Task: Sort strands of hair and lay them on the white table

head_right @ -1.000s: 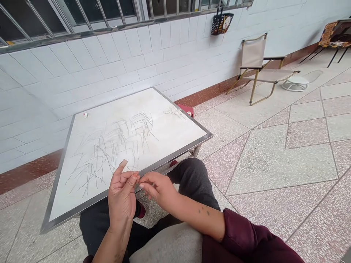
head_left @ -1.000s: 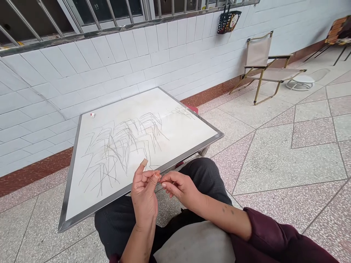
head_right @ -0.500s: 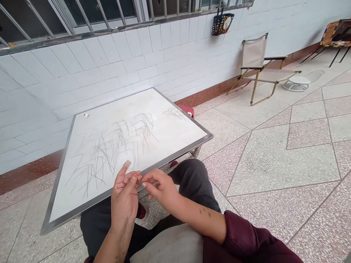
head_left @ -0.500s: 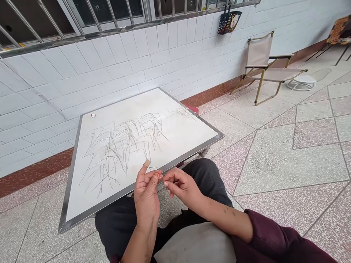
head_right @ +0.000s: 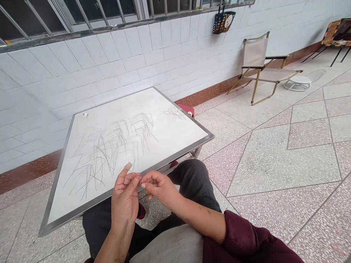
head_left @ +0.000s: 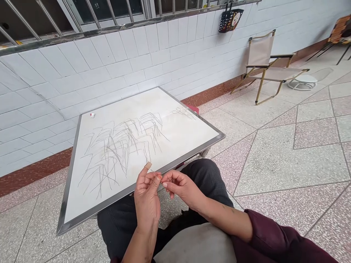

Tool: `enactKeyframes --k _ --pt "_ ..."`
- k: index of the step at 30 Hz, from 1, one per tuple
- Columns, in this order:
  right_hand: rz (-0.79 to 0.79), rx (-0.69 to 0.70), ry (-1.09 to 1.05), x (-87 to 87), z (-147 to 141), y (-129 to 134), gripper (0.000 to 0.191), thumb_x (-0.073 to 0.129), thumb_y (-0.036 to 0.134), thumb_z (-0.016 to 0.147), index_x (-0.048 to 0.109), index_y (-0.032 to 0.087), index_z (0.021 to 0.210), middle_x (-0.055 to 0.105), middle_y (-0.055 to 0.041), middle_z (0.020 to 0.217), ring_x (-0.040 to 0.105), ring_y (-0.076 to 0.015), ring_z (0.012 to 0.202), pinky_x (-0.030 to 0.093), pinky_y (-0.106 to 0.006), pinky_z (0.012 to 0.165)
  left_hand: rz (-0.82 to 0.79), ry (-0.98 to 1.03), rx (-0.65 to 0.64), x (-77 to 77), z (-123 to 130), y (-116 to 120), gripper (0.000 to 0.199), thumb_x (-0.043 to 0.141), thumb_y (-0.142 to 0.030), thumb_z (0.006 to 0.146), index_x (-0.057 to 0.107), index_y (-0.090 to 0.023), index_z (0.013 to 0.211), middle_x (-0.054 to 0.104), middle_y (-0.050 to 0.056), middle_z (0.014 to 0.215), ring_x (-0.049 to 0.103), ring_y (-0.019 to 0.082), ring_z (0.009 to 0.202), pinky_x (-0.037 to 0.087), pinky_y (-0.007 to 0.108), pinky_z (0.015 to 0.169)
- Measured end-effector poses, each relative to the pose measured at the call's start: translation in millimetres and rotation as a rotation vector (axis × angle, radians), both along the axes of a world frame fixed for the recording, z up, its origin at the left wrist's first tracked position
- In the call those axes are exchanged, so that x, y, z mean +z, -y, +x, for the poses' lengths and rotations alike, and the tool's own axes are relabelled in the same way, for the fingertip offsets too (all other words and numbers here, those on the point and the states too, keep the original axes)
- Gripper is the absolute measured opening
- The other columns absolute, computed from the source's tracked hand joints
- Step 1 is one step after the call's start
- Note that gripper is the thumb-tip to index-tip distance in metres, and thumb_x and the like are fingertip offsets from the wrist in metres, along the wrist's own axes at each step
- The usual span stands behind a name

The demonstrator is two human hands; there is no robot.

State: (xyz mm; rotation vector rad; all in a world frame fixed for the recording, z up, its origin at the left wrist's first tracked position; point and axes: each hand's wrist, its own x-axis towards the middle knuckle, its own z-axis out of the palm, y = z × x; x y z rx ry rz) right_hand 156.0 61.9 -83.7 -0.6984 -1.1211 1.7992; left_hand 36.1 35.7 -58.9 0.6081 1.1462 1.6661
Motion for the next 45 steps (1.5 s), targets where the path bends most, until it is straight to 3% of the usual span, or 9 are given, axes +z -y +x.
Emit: enactKeyframes --k 7,15,23,28,39,45 --pt "0.039 -0.076 0.04 -4.4 -6.2 1.6 0.025 0.075 0.038 0.076 0.062 0.018 0.083 0.057 0.0001 0.081 0.049 -0.0112 0.069 0.048 -0.019 0.05 -0.002 0.03 0.005 -3.0 1.0 2.8 0.05 0.083 -0.024 0.07 0.068 -0.024 0.118 0.067 0.0 0.081 0.064 0.015 0.09 0.047 0.03 0.088" --pt "0.057 -0.169 0.094 -1.5 -11.1 1.6 0.025 0.074 0.038 0.074 0.058 0.019 0.075 0.053 0.0017 0.072 0.047 -0.0106 0.064 0.045 -0.019 0.049 0.032 0.016 0.012 -2.6 5.5 4.3 0.045 0.082 -0.023 0.072 0.069 -0.025 0.116 0.069 -0.001 0.082 0.065 0.013 0.089 0.047 0.028 0.091" --pt "0.132 -0.144 0.165 -1.1 -8.3 3.8 0.02 0.073 0.035 0.075 0.065 0.019 0.083 0.059 -0.0008 0.078 0.054 -0.0133 0.071 0.047 -0.022 0.053 0.026 0.019 0.078 0.1 3.5 4.0 0.049 0.083 -0.022 0.07 0.069 -0.025 0.116 0.065 -0.002 0.081 0.063 0.013 0.088 0.046 0.028 0.092" --pt "0.167 -0.168 0.178 -2.2 -7.2 3.6 0.015 0.074 0.03 0.076 0.066 0.019 0.082 0.057 0.0005 0.075 0.053 -0.0115 0.067 0.045 -0.021 0.054 0.01 0.043 0.036 0.6 0.6 3.5 0.052 0.084 -0.022 0.068 0.069 -0.024 0.118 0.067 -0.001 0.082 0.064 0.013 0.087 0.047 0.029 0.09" --pt "0.074 -0.027 0.023 5.5 -1.6 2.9 0.027 0.073 0.043 0.079 0.063 0.019 0.088 0.053 0.0015 0.077 0.049 -0.0113 0.068 0.05 -0.021 0.053 0.048 0.026 -0.075 -1.5 -3.1 -0.1 0.042 0.082 -0.024 0.071 0.072 -0.024 0.112 0.071 -0.001 0.08 0.063 0.012 0.085 0.045 0.028 0.093" --pt "0.003 -0.067 -0.004 3.9 -3.0 1.7 0.031 0.078 0.044 0.074 0.061 0.018 0.079 0.053 0.0033 0.071 0.047 -0.0093 0.062 0.047 -0.019 0.051 0.018 0.017 -0.073 -5.0 -2.4 0.9 0.046 0.083 -0.024 0.069 0.071 -0.025 0.113 0.071 0.0 0.081 0.064 0.013 0.085 0.047 0.028 0.088"
